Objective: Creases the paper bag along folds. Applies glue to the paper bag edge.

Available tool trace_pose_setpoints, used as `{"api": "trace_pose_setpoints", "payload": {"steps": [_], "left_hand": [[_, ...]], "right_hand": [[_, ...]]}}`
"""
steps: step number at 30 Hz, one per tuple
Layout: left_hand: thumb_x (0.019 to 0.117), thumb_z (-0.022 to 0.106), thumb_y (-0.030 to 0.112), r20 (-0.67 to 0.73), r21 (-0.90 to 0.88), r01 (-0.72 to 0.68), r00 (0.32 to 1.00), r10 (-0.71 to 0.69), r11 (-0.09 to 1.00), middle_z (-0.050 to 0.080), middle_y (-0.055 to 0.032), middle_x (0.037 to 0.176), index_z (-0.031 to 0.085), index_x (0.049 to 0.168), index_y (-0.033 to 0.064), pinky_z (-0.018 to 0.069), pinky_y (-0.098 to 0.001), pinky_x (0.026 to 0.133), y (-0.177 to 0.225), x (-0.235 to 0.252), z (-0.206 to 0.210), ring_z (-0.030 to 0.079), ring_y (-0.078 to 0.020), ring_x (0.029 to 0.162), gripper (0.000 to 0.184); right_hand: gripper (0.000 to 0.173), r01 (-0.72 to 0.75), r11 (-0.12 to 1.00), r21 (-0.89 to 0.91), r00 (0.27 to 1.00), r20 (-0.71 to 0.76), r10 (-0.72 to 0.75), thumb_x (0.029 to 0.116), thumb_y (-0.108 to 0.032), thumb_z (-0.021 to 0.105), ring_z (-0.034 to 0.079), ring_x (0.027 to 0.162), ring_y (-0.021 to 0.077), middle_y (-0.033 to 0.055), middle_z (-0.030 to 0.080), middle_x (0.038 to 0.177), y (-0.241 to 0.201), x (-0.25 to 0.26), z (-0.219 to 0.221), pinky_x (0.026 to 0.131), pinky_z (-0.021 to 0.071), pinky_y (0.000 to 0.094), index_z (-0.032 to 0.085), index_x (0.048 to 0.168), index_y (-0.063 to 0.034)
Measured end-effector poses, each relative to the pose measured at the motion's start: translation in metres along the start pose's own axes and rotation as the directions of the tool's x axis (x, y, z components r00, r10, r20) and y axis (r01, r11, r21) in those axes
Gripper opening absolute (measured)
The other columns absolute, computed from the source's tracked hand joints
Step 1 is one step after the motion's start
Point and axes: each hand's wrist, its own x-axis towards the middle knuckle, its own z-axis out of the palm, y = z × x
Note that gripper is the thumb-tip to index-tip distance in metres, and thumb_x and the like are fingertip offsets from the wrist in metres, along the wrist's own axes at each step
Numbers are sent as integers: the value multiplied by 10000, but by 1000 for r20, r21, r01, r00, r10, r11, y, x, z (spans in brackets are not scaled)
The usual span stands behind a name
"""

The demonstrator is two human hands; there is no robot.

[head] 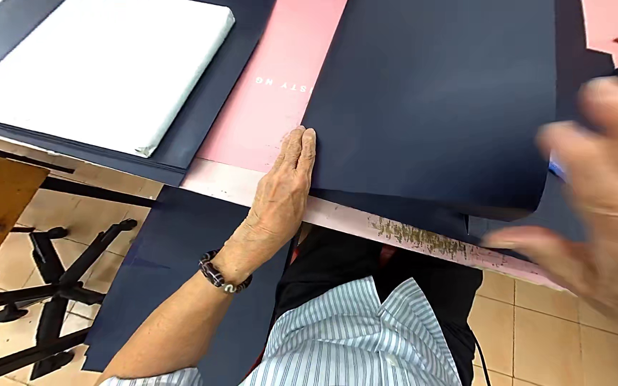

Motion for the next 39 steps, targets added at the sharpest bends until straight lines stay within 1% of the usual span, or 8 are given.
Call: {"api": "trace_pose_setpoints", "payload": {"steps": [3, 12, 19, 28, 31, 34, 36, 39], "left_hand": [[896, 539, -177, 29, 16, 17, 999, -17, 1000, 319, -314, 1603, 292, 1555, -100, 504, -472, 1042, 3, -3, -5, 504, -434, 1382, 708], [932, 527, -145, 133, 23, -77, 988, 73, 997, 334, -304, 1601, 305, 1548, -103, 465, -468, 1092, -4, 1, -13, 486, -434, 1400, 657], [950, 513, -18, 317, 37, -216, 928, 193, 976, 219, -350, 1626, 223, 1591, -72, 384, -498, 1163, -19, 2, -22, 337, -477, 1483, 705], [948, 350, 752, 374, -132, -347, 850, 371, 929, 68, -397, 1635, 332, 1617, 317, 213, -661, 1201, -40, -2, -20, 58, -626, 1495, 798], [934, 329, 770, 381, -108, -344, 853, 358, 933, 76, -394, 1635, 349, 1608, 332, 256, -643, 1190, -37, -4, -22, 87, -610, 1500, 804], [1014, 246, 650, 332, -77, -352, 873, 357, 933, 258, -360, 1608, 431, 1570, 328, 385, -627, 1114, -35, 2, -27, 273, -572, 1473, 669], [1044, 225, 572, 299, -28, -322, 901, 315, 946, 487, -294, 1496, 554, 1491, 221, 470, -608, 1019, -30, 15, -29, 476, -505, 1376, 657], [1057, 388, 383, 201, 32, -262, 947, 251, 964, 657, -190, 1010, 696, 1137, 31, 501, -548, 656, -22, 46, -21, 661, -412, 899, 475]], "right_hand": [[644, 180, 983, -43, 969, 179, -169, 1030, -497, 504, 265, 1530, 439, 191, 392, 1617, -7, 27, 18, 1215, 107, 692, 489, 1523, -83], [421, 298, 935, -193, 950, 153, -271, 1050, -19, 411, 475, 1415, 422, 192, 560, 1489, -11, 22, 26, 1207, 259, 615, 550, 1446, 7], [538, 162, 987, 21, 957, 239, -162, 987, 72, 456, 437, 1438, 446, 147, 526, 1533, -18, -16, 55, 1122, 264, 723, 583, 1454, -162], [591, 86, 972, 217, 926, 343, -159, 930, 84, 497, 423, 1411, 528, 190, 507, 1536, -15, -30, 71, 1103, 293, 743, 590, 1455, -173], [507, 15, 941, 338, 925, 352, -141, 970, -25, 453, 383, 1444, 516, 186, 504, 1537, -12, -34, 71, 1103, 260, 773, 589, 1444, -143], [570, -23, 934, 357, 912, 390, -127, 1079, -496, 365, 383, 1475, 438, 153, 517, 1538, -10, -32, 63, 1129, 245, 739, 587, 1450, -125], [519, -59, 936, 346, 927, 368, -77, 1080, -480, 378, 501, 1403, 366, 87, 620, 1447, -9, -24, 62, 1102, 341, 654, 682, 1361, -167], [309, -61, 937, 344, 979, 204, -12, 1048, -320, 542, 662, 1181, 260, 22, 742, 1247, -5, -18, 77, 958, 487, 423, 783, 1163, -163]]}}
